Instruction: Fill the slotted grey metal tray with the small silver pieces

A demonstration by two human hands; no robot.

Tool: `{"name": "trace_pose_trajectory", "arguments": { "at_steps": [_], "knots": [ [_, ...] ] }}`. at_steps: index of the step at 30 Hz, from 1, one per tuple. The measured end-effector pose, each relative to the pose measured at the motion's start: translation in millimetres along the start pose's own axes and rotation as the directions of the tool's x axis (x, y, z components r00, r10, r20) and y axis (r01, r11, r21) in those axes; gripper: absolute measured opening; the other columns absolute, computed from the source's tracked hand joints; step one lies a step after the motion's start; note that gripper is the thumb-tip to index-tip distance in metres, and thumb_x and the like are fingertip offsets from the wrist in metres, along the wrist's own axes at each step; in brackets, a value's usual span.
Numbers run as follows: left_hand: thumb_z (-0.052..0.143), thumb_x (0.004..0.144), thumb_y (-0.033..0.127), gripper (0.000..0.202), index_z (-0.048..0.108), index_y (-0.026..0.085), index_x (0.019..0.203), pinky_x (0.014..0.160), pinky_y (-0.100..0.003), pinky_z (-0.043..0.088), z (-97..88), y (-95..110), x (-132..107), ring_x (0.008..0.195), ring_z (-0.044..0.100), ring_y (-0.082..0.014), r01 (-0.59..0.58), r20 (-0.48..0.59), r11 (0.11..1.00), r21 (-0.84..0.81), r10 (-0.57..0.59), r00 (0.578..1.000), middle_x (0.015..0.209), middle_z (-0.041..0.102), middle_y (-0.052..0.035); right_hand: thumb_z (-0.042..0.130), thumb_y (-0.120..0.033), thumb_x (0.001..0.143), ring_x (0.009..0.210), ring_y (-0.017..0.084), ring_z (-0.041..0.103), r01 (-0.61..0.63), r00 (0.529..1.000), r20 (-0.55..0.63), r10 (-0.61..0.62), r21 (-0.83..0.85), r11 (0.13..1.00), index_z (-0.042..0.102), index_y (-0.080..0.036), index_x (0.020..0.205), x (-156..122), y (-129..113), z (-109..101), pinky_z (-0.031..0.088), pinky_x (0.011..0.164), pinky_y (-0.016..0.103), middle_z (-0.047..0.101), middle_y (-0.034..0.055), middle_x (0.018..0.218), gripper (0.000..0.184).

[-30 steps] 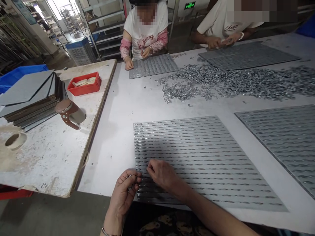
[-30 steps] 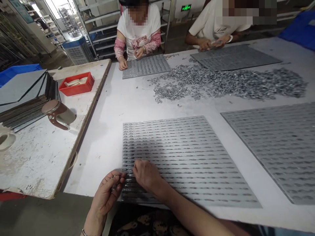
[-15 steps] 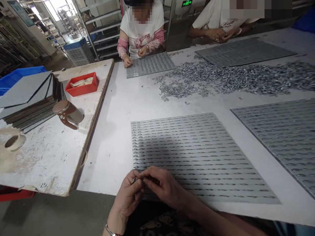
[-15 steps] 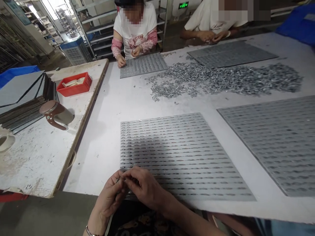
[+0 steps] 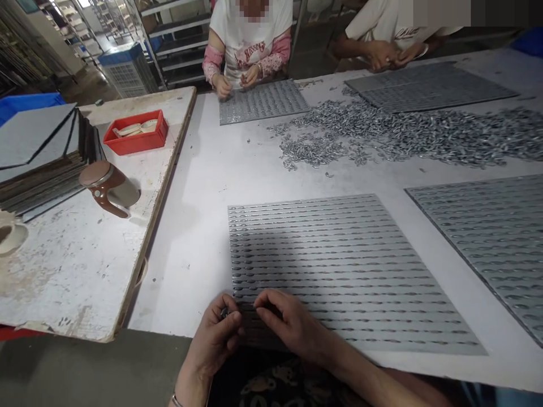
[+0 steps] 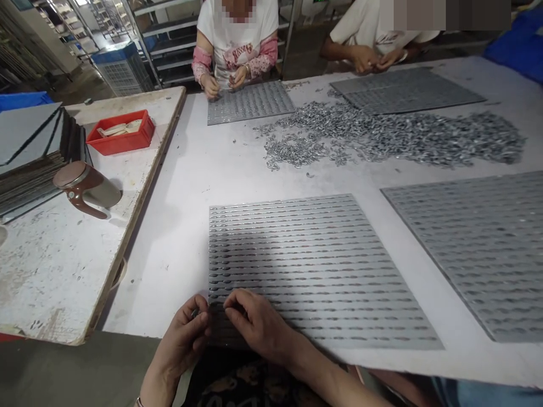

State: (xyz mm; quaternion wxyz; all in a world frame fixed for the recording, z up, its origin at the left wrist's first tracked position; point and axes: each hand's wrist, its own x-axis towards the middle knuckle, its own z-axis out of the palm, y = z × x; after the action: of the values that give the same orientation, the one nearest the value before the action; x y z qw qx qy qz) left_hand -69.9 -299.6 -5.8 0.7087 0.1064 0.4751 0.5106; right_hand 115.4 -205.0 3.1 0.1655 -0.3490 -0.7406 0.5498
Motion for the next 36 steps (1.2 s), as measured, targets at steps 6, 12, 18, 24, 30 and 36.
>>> {"name": "trace_pose_trajectory", "arguments": {
  "at_steps": [6, 12, 18, 24, 30, 36],
  "knots": [
    [0.084, 0.078, 0.041, 0.040, 0.048, 0.023, 0.081, 0.033, -0.017, 0.013, 5.8, -5.9, -1.0, 0.033, 0.032, -0.0032, 0.072, 0.111, 0.997, -0.040, -0.067, 0.992, 0.056, 0.060, 0.0036, 0.056, -0.032, 0.097, 0.081, 0.015, 0.064, 0.130, 0.989, 0.056, -0.138, 0.133, 0.983, 0.068, -0.021, 0.091, -1.2, -12.1, 5.5, 0.049, 0.074, 0.026, 0.071, 0.0016, 0.086, 0.017],
    [0.078, 0.084, 0.040, 0.030, 0.057, 0.018, 0.084, 0.041, -0.015, 0.026, 13.1, 2.0, -3.8, 0.044, 0.041, -0.0029, 0.000, -0.028, 0.997, -0.076, -0.002, 1.000, 0.068, 0.063, 0.0008, 0.052, -0.032, 0.098, 0.075, 0.016, 0.062, 0.042, 0.998, -0.050, -0.045, -0.043, 0.998, 0.063, -0.021, 0.083, -3.5, -0.6, 0.0, 0.048, 0.071, 0.028, 0.068, 0.0020, 0.081, 0.021],
    [0.087, 0.073, 0.033, 0.037, 0.067, 0.017, 0.100, 0.050, -0.013, 0.036, -3.0, 19.2, -6.1, 0.057, 0.053, -0.0051, -0.066, -0.309, 0.995, -0.081, 0.038, 0.950, 0.082, 0.069, -0.0022, 0.051, -0.025, 0.096, 0.078, 0.019, 0.065, -0.124, 0.985, -0.156, 0.079, -0.304, 0.945, 0.064, -0.020, 0.081, 13.9, 12.8, 7.7, 0.046, 0.071, 0.029, 0.071, 0.0038, 0.083, 0.020],
    [0.083, 0.078, 0.042, 0.036, 0.067, 0.018, 0.099, 0.046, -0.015, 0.030, -4.7, 13.6, -0.6, 0.052, 0.048, -0.0047, -0.080, -0.244, 0.995, -0.054, 0.064, 0.968, 0.076, 0.066, -0.0007, 0.054, -0.022, 0.096, 0.081, 0.019, 0.068, -0.210, 0.974, -0.179, 0.141, -0.471, 0.857, 0.064, -0.020, 0.083, 23.0, 10.7, 26.3, 0.044, 0.071, 0.027, 0.072, 0.0034, 0.086, 0.017],
    [0.084, 0.074, 0.051, 0.040, 0.073, 0.014, 0.085, 0.043, -0.017, 0.020, -3.1, 5.6, 1.7, 0.045, 0.032, -0.0032, -0.080, -0.210, 0.997, 0.016, 0.082, 0.974, 0.055, 0.045, 0.0061, 0.057, -0.021, 0.093, 0.073, 0.019, 0.069, -0.259, 0.963, -0.190, 0.193, -0.433, 0.864, 0.059, -0.020, 0.095, 23.2, 9.6, 24.9, 0.044, 0.068, 0.028, 0.070, 0.0018, 0.076, 0.003],
    [0.090, 0.069, 0.039, 0.045, 0.076, 0.014, 0.104, 0.056, -0.018, 0.035, 9.4, 0.6, -8.0, 0.060, 0.046, -0.0070, 0.003, -0.182, 0.999, -0.045, -0.011, 0.983, 0.070, 0.059, -0.0003, 0.053, -0.030, 0.098, 0.071, 0.016, 0.065, 0.034, 0.987, -0.153, -0.051, -0.110, 0.993, 0.060, -0.021, 0.098, -3.7, 0.8, 10.1, 0.049, 0.067, 0.027, 0.069, 0.0013, 0.080, 0.011]
  ]
}}
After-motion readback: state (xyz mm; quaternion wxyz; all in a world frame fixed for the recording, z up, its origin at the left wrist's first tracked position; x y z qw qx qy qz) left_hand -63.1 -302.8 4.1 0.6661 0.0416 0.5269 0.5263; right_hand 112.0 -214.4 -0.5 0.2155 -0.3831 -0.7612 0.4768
